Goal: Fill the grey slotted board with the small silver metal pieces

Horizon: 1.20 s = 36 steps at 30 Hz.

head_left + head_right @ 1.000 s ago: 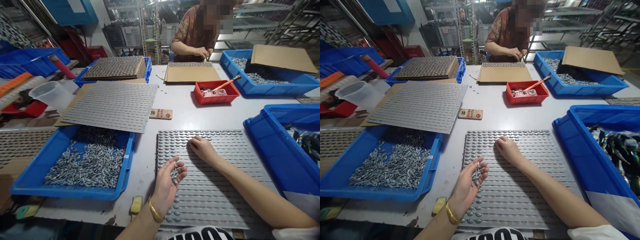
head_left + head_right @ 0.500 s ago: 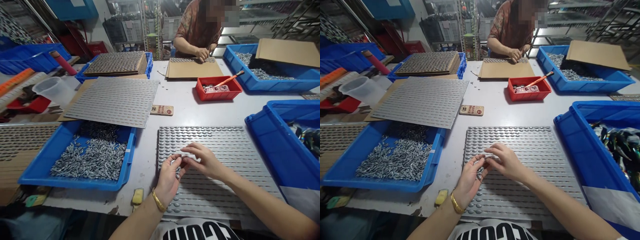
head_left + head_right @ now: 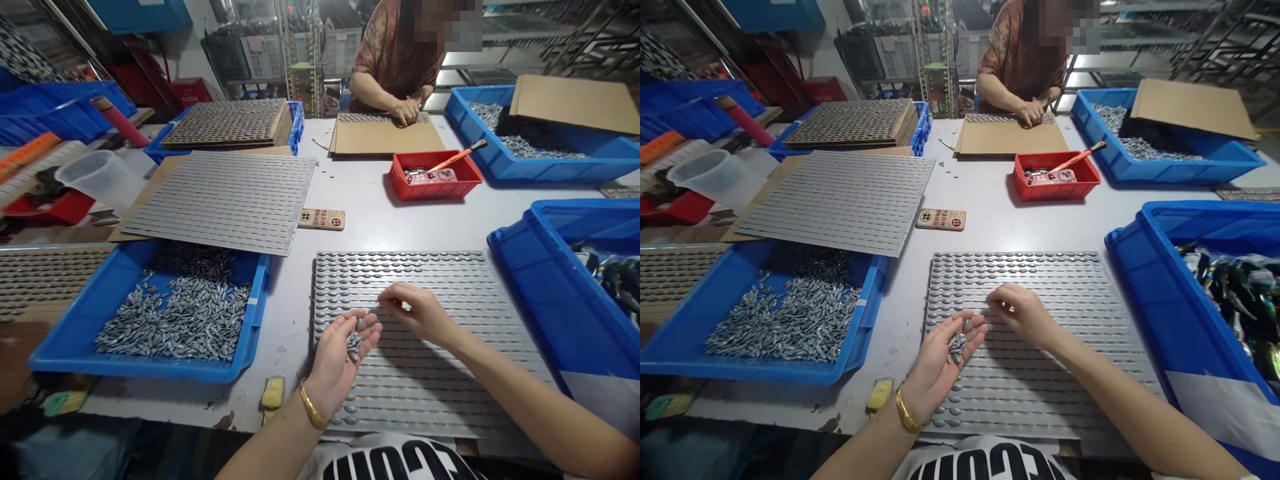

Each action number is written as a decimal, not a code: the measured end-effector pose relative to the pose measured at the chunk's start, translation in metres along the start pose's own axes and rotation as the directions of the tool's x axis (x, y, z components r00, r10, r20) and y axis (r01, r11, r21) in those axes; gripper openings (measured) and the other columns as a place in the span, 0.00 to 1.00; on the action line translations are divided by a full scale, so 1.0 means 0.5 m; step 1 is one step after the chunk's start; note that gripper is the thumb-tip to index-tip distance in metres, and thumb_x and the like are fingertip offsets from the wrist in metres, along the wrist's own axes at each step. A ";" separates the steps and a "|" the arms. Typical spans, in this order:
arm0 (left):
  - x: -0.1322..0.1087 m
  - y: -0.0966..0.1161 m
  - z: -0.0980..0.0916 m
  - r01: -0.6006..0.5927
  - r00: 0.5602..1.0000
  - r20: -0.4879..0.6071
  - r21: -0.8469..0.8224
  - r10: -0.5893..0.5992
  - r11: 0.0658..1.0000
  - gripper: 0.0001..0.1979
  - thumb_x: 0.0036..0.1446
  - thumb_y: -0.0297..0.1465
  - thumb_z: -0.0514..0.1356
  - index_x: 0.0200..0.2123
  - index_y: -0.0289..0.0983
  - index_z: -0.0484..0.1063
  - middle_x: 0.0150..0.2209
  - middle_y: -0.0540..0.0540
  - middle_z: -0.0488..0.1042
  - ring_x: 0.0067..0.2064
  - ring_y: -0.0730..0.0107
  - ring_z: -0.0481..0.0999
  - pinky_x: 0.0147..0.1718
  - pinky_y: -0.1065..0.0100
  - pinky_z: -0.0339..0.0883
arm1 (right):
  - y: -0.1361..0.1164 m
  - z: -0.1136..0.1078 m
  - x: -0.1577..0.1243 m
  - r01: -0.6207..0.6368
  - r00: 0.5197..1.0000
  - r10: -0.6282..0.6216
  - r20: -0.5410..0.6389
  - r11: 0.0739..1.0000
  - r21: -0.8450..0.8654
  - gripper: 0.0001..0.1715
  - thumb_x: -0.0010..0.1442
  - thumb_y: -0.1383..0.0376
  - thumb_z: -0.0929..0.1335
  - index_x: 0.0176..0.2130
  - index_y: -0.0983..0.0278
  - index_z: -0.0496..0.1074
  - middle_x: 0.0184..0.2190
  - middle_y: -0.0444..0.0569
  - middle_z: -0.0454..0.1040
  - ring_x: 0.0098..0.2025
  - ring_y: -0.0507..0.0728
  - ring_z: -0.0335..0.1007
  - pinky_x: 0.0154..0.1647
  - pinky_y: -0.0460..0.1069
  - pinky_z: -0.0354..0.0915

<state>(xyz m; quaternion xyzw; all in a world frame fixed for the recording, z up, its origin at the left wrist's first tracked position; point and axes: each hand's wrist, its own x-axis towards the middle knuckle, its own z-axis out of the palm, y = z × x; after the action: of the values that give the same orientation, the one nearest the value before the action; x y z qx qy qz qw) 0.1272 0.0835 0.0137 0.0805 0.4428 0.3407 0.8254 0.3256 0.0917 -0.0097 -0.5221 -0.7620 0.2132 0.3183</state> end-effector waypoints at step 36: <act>0.014 -0.008 0.016 0.009 0.999 -0.038 -0.098 -0.013 0.995 0.10 0.52 0.25 0.59 0.39 0.33 0.77 0.43 0.42 0.76 0.41 0.68 0.74 0.38 0.69 0.71 | -0.069 0.013 0.010 0.227 0.956 -0.209 0.203 0.971 -0.069 0.11 0.65 0.69 0.61 0.41 0.62 0.73 0.38 0.52 0.73 0.41 0.57 0.64 0.38 0.53 0.66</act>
<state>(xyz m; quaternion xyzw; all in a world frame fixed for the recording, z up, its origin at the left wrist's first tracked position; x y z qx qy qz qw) 0.1382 0.0864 0.0119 0.0309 0.4419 0.3591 0.8215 0.2971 0.0841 0.0096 -0.4254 -0.8514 0.1915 0.2397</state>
